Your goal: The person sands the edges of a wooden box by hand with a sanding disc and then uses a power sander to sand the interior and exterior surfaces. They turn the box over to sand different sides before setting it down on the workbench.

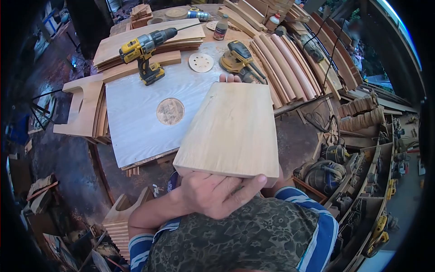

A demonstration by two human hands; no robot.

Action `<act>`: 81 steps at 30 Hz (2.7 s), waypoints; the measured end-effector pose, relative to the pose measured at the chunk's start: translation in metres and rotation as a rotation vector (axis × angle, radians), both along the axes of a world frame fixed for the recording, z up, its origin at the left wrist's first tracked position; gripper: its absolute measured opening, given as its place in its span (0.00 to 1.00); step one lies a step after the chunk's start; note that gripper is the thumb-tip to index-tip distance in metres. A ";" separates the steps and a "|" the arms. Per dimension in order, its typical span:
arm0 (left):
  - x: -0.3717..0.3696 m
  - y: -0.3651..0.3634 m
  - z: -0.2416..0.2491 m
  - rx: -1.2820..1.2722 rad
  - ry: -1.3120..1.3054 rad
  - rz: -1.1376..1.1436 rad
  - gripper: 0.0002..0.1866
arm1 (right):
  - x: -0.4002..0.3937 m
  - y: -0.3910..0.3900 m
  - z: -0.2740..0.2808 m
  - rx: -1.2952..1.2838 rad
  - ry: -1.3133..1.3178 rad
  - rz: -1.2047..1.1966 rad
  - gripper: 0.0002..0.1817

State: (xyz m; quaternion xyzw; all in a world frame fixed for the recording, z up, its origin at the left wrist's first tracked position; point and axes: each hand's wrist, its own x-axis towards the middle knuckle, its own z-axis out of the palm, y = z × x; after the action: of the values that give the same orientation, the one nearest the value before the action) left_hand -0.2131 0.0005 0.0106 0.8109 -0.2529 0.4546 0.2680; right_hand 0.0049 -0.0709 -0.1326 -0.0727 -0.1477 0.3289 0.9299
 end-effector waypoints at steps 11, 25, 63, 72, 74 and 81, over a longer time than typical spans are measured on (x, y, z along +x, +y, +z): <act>-0.052 0.040 -0.084 -0.301 0.606 0.205 0.47 | 0.044 0.021 -0.002 -0.088 0.051 -0.051 0.30; -0.119 0.062 -0.129 -0.634 0.480 0.675 0.30 | 0.062 0.013 -0.038 -1.476 -1.328 -0.416 0.22; -0.155 0.040 -0.111 -0.857 0.182 1.028 0.33 | 0.105 0.193 -0.108 -1.122 -1.707 -0.502 0.16; -0.052 0.021 -0.141 -0.635 0.437 0.661 0.27 | 0.212 0.124 -0.040 -1.476 -1.553 -0.689 0.37; -0.022 0.018 -0.154 -0.606 0.408 0.612 0.28 | 0.225 0.099 0.001 -1.558 -1.718 -0.759 0.39; 0.020 0.010 -0.224 -0.508 0.579 0.603 0.42 | 0.288 0.059 0.002 -2.029 -1.945 -0.308 0.50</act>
State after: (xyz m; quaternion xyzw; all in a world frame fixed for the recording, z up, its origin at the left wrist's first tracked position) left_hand -0.1932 0.0109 -0.2138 0.8502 0.1968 0.3151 0.3731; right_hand 0.2931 -0.0121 -0.1302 -0.9098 -0.4139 0.0068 0.0290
